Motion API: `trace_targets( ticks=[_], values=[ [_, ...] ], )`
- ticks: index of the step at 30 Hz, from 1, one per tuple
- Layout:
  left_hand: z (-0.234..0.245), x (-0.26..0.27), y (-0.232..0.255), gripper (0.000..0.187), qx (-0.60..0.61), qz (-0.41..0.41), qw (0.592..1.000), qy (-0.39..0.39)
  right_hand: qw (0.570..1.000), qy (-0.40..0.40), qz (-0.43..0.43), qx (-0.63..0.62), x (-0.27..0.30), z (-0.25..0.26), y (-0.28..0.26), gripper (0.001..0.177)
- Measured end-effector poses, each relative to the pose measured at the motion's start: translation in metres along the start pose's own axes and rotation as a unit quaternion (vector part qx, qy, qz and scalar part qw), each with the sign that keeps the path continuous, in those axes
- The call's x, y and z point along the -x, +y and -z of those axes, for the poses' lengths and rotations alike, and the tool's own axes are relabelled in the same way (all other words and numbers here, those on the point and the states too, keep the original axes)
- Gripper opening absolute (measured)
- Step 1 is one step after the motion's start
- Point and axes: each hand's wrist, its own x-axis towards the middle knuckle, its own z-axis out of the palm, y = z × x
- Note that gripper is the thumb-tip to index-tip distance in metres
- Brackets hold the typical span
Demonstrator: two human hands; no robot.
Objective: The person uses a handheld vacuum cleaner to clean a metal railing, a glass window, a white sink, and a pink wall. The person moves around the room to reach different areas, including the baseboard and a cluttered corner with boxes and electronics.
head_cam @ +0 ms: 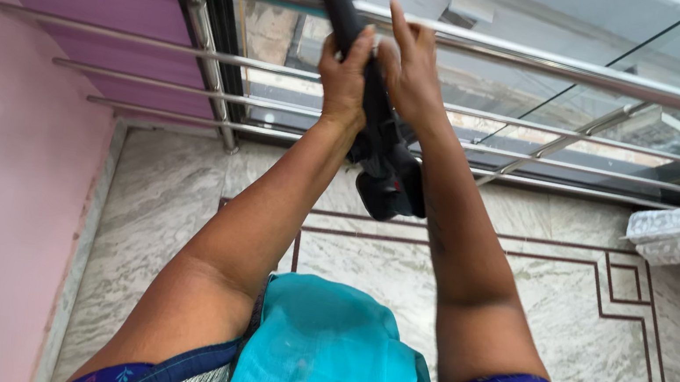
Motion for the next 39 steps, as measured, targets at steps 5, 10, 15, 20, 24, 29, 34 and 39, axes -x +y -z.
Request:
trace_targets(
  ticks=[5, 10, 15, 20, 24, 29, 34, 39],
  values=[
    [-0.015, -0.004, 0.069, 0.053, 0.115, 0.083, 0.981, 0.135, 0.980, -0.134, -0.046, -0.137, 0.056, 0.057, -0.004, 0.065],
    [-0.016, -0.023, 0.079, 0.056, 0.210, 0.096, 0.944, 0.235, 0.978, -0.036, 0.062, -0.197, 0.065, 0.085, 0.022, 0.078],
    [-0.010, -0.038, 0.071, 0.061, 0.284, 0.145, 0.931, 0.177, 0.935, -0.061, 0.063, -0.345, 0.018, 0.086, 0.047, 0.074],
    [0.031, -0.071, 0.095, 0.048, 0.271, 0.118, 0.947, 0.128, 0.870, -0.082, -0.095, -0.476, -0.013, 0.086, 0.054, 0.049],
    [0.064, -0.096, 0.113, 0.036, 0.293, 0.081, 0.931, 0.200, 0.835, -0.103, -0.115, -0.528, -0.005, 0.083, 0.026, 0.049],
    [0.084, -0.117, 0.122, 0.030, 0.343, 0.071, 0.918, 0.187, 0.751, -0.171, -0.119, -0.627, 0.001, 0.081, -0.002, 0.068],
    [0.090, -0.110, 0.115, 0.026, 0.372, 0.040, 0.928, -0.001, 0.809, -0.185, -0.038, -0.557, 0.009, 0.066, 0.009, 0.052],
    [0.096, -0.092, 0.128, 0.026, 0.442, -0.019, 0.873, -0.204, 0.734, -0.164, -0.189, -0.631, 0.022, 0.064, -0.003, 0.052]
  ],
)
